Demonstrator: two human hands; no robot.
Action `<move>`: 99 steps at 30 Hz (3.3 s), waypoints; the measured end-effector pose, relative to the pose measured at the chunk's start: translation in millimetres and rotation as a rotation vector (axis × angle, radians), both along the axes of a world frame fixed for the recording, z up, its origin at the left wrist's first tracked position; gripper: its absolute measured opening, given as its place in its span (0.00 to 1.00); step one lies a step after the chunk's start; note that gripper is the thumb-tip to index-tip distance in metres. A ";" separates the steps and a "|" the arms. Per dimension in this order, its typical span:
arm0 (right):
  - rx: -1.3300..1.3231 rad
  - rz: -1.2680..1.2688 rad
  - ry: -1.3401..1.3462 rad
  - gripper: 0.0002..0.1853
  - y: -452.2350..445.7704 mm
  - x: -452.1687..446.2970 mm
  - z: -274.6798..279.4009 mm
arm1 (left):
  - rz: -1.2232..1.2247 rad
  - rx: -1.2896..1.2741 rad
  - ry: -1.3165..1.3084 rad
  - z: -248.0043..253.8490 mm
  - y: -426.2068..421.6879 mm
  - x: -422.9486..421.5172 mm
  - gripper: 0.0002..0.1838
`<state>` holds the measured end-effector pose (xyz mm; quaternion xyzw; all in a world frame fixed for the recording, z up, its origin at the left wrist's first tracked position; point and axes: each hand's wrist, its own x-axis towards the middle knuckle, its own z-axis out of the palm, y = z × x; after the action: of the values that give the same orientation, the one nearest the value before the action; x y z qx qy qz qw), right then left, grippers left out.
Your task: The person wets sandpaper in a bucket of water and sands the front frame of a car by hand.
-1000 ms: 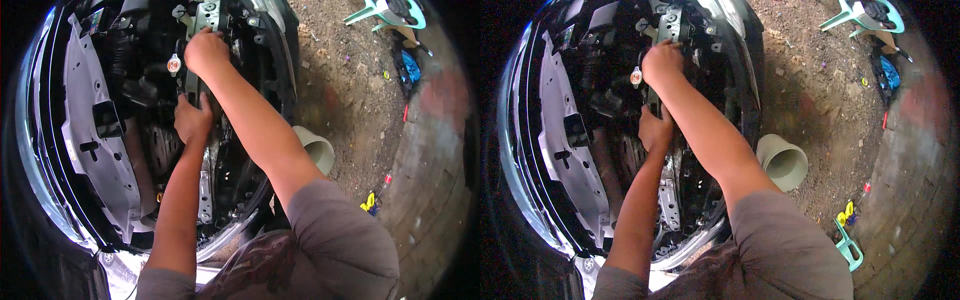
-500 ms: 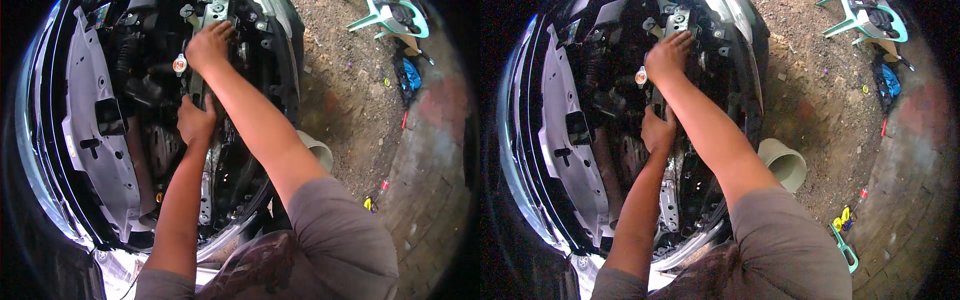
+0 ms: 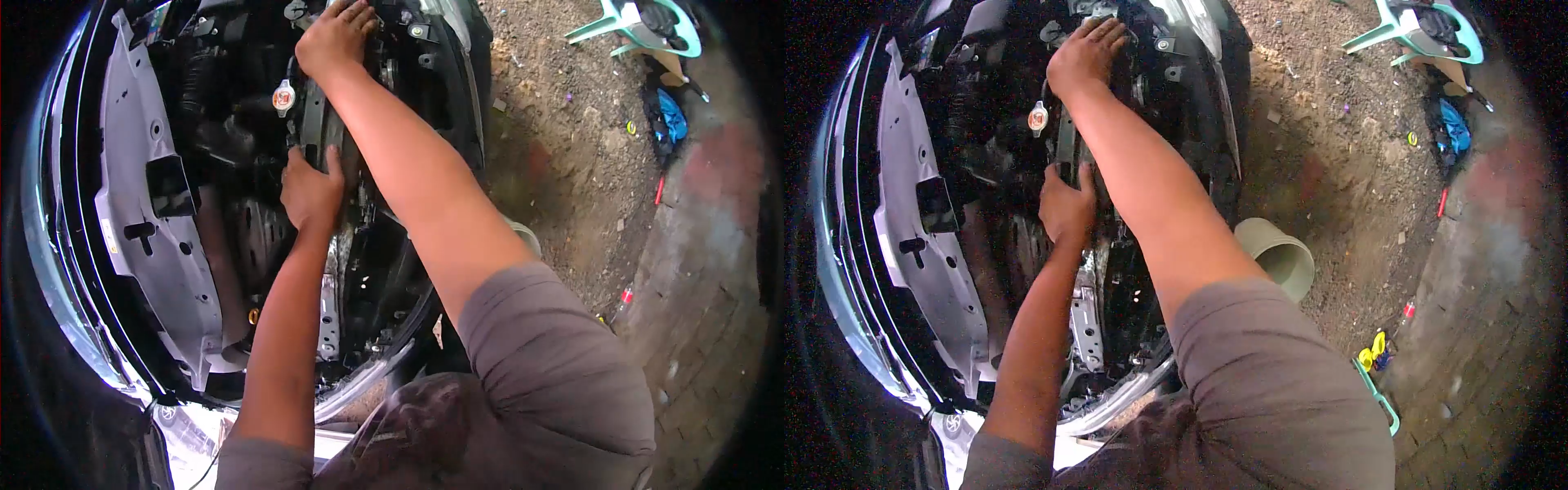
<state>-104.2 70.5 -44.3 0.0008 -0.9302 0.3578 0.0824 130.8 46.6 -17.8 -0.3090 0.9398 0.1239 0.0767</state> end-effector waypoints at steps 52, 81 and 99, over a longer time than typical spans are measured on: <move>0.595 0.147 -0.211 0.38 15.4 -46.9 14.3 | 0.014 0.089 0.053 6.2 -11.0 -6.8 0.38; 0.734 0.441 0.207 0.23 39.6 -58.0 5.8 | 0.021 0.108 0.001 10.3 -7.6 -8.7 0.41; 0.724 0.440 0.029 0.29 45.7 -32.6 31.9 | 0.016 0.093 0.041 2.6 -8.9 -6.8 0.39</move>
<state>-136.9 116.3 -12.5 0.2334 -0.9722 0.0168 0.0113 124.0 37.7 -15.3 -0.3101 0.9319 0.1744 0.0708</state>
